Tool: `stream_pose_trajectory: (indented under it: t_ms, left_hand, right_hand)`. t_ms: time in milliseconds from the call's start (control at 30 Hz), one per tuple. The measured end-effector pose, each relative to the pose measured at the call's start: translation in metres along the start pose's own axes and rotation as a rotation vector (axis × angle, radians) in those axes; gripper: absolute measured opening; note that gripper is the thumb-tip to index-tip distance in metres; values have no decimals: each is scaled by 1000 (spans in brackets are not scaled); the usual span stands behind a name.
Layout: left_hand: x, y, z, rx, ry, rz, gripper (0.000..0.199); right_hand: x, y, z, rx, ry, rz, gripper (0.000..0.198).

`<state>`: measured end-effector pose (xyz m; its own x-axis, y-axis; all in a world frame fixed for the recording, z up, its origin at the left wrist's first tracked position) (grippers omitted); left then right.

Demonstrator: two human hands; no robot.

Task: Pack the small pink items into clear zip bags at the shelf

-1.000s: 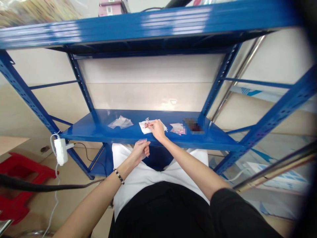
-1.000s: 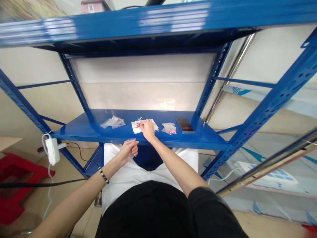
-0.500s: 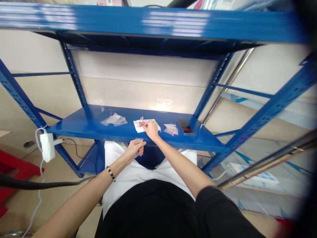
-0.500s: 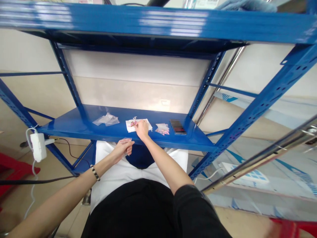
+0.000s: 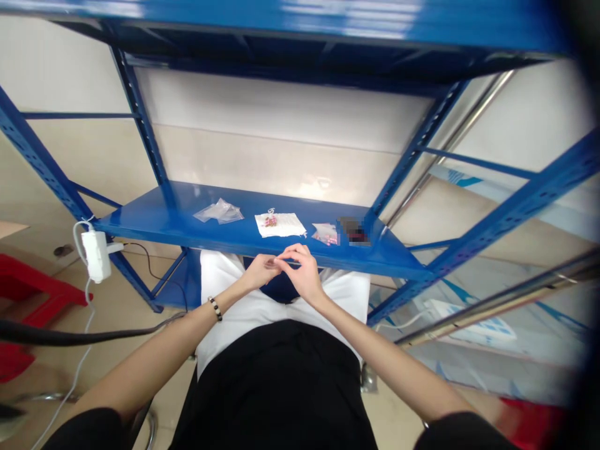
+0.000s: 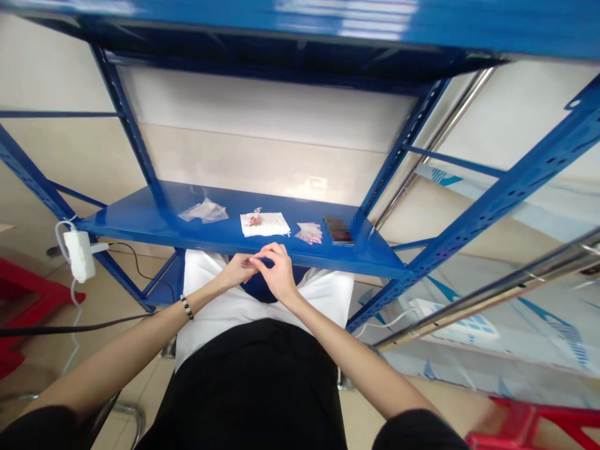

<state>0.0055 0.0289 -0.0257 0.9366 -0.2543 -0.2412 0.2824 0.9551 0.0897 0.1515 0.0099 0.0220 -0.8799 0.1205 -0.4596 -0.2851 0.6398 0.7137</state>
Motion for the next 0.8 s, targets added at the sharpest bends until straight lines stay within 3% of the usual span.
stream_pose_trajectory:
  t_ms: [100,200,367,567,800]
  left_hand:
    - [10,-9,0,80,105,-59,28]
    - [19,-14,0,92,158,-86,31]
    - [23,-11,1,1,45,-159,31]
    - [21,-19,6,-43,-52,-190,35]
    - [26,-22,8,-196,-506,-145,38]
  right_hand:
    - [-7,-24,0,30,-7,-43,6]
    - [-10,-26,8,55,22,-83,7]
    - [-13,-13,18,48,55,-132,10]
    - [-13,-20,10,64,77,-137,11]
    - [-22,-13,17,120,134,10,21]
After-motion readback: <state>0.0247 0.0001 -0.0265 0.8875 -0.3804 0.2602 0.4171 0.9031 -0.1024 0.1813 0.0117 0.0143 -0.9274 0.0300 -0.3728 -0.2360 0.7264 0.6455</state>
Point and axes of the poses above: each hand's wrist, its own y-axis towards the middle knuckle, its own x-axis out of the palm, z = x × y, the point moved 2 cm from there along y, towards the middle knuckle, and after that the axes turned 6 degrees about -x, right-handed, at the moved point
